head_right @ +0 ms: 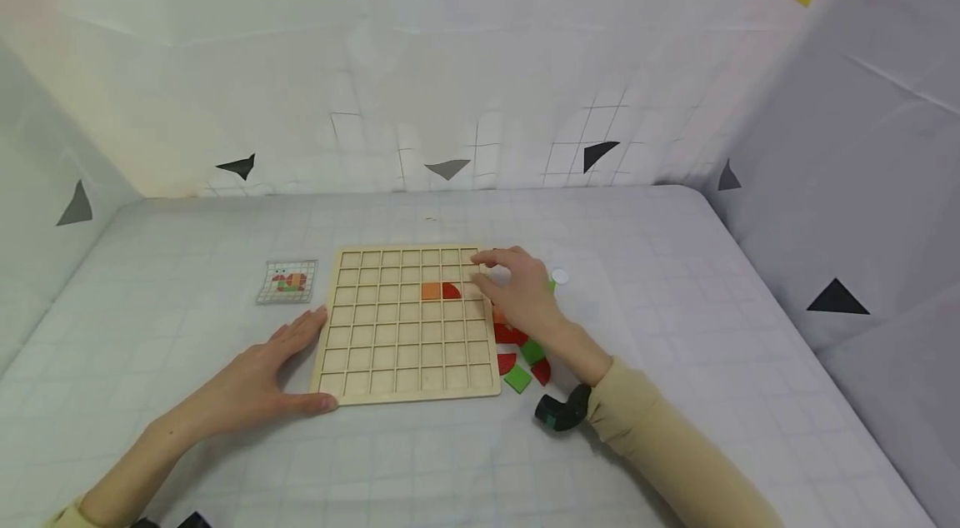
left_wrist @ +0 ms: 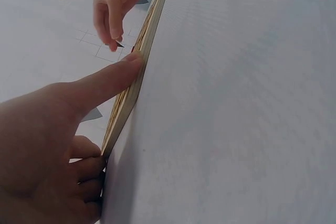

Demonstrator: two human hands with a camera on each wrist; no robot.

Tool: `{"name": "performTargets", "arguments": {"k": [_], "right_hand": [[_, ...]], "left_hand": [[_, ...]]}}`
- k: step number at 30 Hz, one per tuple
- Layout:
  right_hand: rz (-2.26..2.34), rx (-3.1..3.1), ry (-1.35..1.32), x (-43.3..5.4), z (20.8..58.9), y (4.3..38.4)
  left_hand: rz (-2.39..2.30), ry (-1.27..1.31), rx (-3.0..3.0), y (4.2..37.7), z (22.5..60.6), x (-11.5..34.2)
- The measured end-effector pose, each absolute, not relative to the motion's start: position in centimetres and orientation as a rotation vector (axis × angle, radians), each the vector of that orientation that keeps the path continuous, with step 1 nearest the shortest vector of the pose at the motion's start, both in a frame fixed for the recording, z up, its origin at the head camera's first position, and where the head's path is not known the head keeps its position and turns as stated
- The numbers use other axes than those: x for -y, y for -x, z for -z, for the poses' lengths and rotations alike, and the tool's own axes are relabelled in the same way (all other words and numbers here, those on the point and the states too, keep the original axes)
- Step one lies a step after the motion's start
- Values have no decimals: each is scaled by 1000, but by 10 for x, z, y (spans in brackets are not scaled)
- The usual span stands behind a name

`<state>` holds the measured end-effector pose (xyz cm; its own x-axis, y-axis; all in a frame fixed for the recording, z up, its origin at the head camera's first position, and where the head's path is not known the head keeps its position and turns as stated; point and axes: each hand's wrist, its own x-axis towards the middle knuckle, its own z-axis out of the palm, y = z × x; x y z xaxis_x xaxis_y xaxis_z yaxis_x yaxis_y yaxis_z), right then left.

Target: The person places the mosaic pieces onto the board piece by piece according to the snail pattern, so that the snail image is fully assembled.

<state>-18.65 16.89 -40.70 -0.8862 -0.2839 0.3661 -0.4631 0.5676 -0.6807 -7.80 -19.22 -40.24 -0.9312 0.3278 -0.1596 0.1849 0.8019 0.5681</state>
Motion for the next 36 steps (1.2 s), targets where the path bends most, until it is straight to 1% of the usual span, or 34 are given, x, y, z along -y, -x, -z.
{"name": "performTargets", "arguments": {"k": [4, 7, 13, 18, 27, 31, 36], "right_hand": [[-1168, 2663, -490, -197, 411, 188], [-1126, 2686, -456, -212, 416, 187], [-1097, 2634, -574, -225, 427, 185], [-1144, 2593, -688, -226, 434, 185], [-1096, 2627, -886, -226, 436, 187], [-1119, 2621, -913, -227, 437, 187], [-1126, 2621, -876, -227, 436, 187]], "left_hand": [[-824, -403, -2745, 78, 402, 192], [-830, -406, -2742, 78, 401, 192], [-827, -411, -2747, 78, 401, 192], [-829, -416, -2751, 78, 402, 192], [-816, -416, -2753, 78, 401, 192], [-816, -409, -2750, 78, 401, 192], [-819, -400, -2751, 77, 401, 192]]}}
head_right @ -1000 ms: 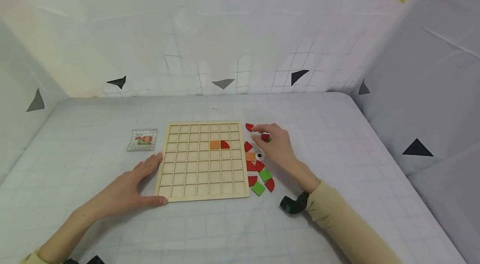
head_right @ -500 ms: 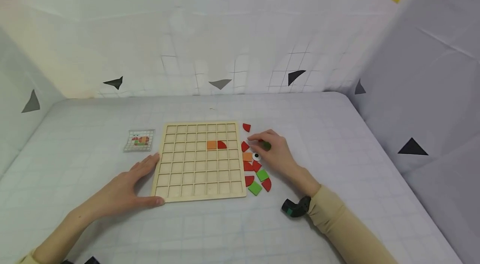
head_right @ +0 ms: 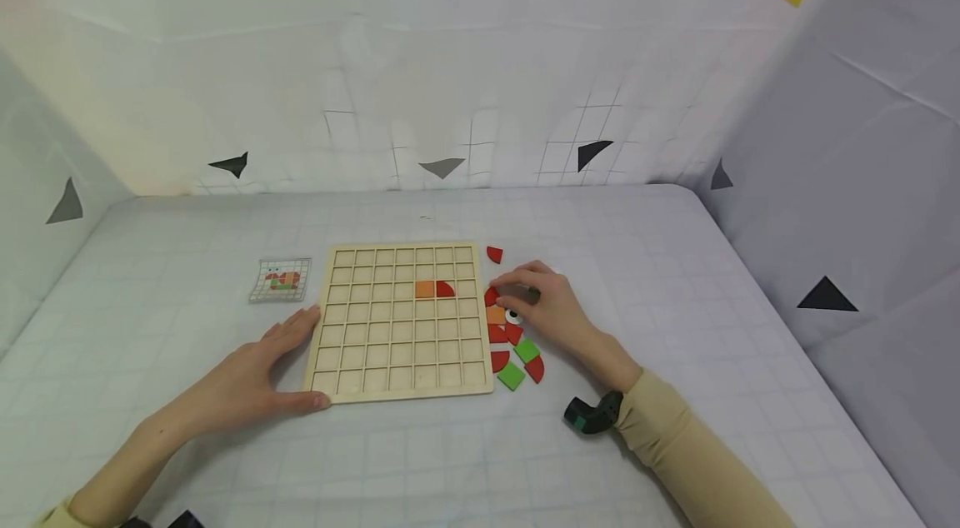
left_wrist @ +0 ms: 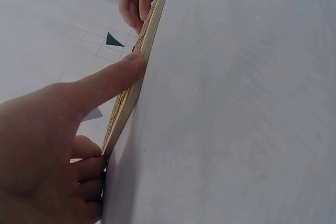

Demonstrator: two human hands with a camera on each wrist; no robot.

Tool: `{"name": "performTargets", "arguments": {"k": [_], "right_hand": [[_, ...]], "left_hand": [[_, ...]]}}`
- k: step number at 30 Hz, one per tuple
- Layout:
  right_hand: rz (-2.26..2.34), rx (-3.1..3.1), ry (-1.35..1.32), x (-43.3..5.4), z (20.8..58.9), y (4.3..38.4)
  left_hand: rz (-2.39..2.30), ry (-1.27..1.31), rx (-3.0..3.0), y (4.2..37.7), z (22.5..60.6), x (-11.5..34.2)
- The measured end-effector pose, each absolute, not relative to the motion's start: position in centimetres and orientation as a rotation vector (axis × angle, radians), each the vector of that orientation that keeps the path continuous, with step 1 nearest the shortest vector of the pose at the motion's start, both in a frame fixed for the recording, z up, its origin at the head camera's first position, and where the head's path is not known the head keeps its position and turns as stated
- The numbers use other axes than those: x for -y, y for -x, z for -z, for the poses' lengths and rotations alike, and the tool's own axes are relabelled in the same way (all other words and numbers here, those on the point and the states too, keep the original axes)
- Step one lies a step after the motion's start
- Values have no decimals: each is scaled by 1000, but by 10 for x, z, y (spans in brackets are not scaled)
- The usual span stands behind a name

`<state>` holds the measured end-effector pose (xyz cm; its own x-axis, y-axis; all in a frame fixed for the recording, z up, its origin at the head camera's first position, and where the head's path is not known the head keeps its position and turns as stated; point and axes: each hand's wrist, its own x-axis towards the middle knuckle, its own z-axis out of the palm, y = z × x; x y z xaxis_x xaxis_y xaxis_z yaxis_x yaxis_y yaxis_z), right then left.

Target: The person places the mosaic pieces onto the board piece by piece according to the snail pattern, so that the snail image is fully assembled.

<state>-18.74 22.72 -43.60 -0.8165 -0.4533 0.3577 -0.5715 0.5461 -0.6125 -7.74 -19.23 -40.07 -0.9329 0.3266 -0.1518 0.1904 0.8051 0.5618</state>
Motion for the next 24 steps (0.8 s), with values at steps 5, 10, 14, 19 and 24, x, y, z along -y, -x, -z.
{"name": "performTargets", "arguments": {"k": [5, 10, 14, 19, 24], "right_hand": [[-1128, 2632, -841, -228, 437, 188], [-1143, 2640, -794, -228, 438, 187], [-1156, 2639, -767, -228, 437, 186], [-1159, 2631, -763, -227, 437, 187], [-1165, 2624, -768, -228, 438, 187]], "left_hand": [[-813, -404, -2753, 78, 401, 192], [-817, -402, -2751, 78, 401, 192], [-814, -396, -2753, 78, 401, 192], [-812, -396, -2752, 78, 401, 192], [-820, -407, -2751, 78, 402, 192]]}}
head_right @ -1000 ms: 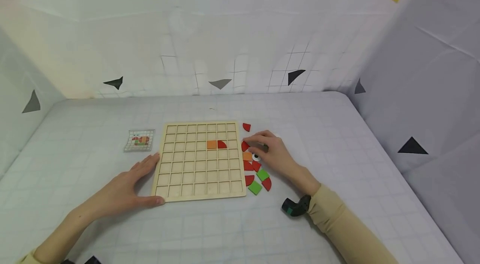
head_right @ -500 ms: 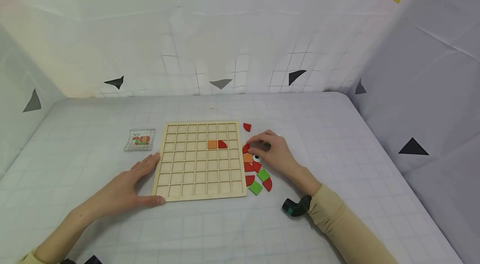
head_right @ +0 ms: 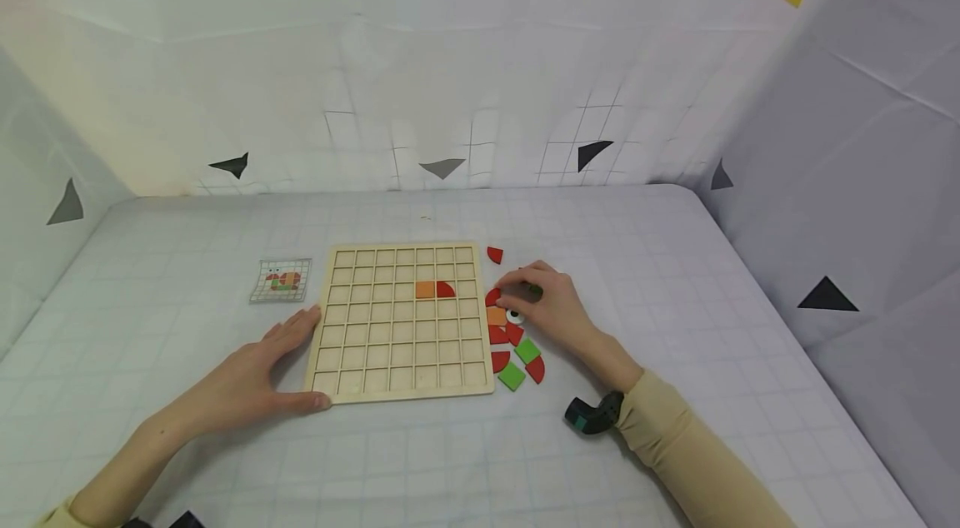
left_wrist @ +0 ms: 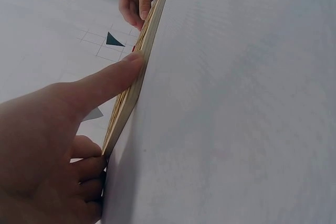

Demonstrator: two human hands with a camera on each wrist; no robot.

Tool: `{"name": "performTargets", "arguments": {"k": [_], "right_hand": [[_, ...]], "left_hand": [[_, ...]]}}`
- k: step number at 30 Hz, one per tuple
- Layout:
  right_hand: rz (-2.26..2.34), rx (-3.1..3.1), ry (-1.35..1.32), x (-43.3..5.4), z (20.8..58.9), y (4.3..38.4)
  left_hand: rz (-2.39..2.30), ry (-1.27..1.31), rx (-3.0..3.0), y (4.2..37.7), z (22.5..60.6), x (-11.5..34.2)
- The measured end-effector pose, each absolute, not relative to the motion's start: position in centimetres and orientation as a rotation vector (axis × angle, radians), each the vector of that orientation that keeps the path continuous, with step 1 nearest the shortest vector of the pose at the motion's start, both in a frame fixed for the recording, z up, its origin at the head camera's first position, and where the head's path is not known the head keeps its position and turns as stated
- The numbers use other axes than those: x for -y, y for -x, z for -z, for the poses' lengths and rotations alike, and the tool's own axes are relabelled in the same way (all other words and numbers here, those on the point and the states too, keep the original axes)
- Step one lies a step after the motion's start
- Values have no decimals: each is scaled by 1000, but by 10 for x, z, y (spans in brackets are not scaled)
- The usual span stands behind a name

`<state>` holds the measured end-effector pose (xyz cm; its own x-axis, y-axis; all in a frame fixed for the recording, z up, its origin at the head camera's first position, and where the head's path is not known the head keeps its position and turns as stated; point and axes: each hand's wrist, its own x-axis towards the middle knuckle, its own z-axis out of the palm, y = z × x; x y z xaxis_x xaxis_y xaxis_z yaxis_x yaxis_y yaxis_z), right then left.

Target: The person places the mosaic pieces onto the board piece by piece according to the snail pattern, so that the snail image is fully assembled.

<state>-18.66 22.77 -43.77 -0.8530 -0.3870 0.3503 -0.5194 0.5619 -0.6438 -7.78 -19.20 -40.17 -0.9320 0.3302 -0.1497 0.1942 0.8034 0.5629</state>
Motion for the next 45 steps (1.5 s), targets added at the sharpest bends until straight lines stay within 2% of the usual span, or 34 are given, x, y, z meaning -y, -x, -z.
{"name": "performTargets", "arguments": {"k": [5, 17, 31, 45], "right_hand": [[-1162, 2622, -751, -228, 436, 185], [-1346, 2666, -460, -205, 412, 167], [-1420, 2600, -552, -148, 412, 166], [-1258, 2617, -616, -101, 416, 176]], "left_hand": [[-819, -408, -2750, 78, 402, 192], [-828, -414, -2745, 78, 400, 190], [-822, -415, -2752, 78, 400, 191], [-825, -418, -2755, 77, 403, 191]]}}
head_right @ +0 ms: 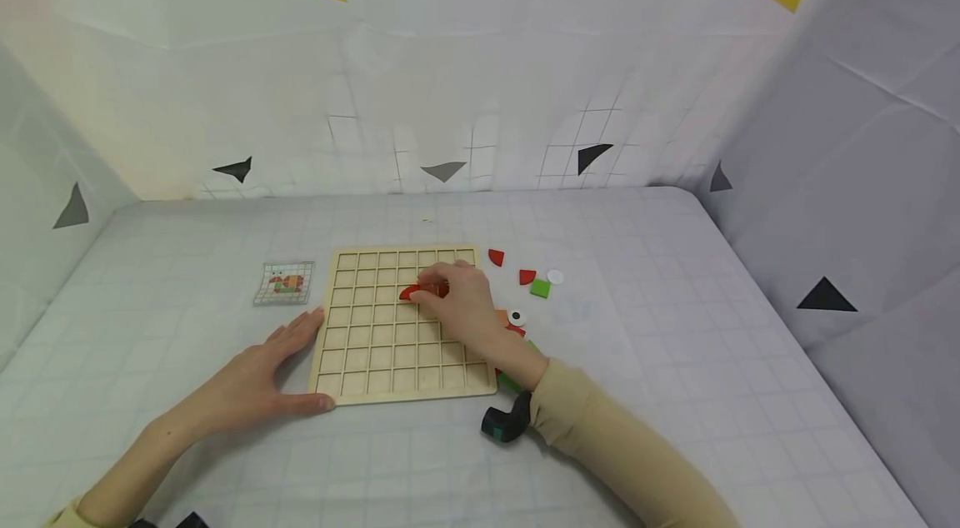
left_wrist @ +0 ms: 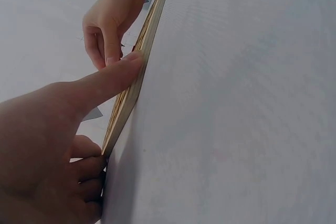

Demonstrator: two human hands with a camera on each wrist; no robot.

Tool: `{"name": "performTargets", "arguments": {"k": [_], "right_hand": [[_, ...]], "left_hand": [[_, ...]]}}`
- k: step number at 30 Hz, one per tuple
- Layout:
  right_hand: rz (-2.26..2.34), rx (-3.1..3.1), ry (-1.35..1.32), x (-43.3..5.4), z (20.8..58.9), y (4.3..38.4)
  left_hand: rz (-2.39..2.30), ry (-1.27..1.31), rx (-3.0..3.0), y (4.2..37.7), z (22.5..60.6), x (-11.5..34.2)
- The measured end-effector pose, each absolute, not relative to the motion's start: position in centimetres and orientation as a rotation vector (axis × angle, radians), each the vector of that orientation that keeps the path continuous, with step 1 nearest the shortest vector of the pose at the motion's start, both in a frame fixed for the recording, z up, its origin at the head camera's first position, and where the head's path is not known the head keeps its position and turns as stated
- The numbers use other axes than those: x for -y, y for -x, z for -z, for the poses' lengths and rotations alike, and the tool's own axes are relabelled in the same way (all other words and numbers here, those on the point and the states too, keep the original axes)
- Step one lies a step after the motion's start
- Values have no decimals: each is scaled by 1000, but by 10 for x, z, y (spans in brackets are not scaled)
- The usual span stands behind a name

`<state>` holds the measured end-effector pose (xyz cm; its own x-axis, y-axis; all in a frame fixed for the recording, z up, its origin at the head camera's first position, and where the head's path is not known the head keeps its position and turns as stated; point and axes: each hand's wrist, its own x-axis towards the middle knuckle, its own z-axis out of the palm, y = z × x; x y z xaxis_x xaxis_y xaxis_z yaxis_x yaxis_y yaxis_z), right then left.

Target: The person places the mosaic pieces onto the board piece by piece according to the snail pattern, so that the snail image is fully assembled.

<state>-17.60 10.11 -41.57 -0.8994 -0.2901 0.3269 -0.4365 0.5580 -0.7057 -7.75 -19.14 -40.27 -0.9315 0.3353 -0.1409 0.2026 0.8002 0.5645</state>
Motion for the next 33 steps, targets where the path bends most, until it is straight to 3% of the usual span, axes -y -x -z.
{"name": "performTargets", "arguments": {"k": [33], "right_hand": [[-1080, 2449, -767, -92, 431, 178]], "left_hand": [[-810, -402, -2755, 77, 401, 191]]}}
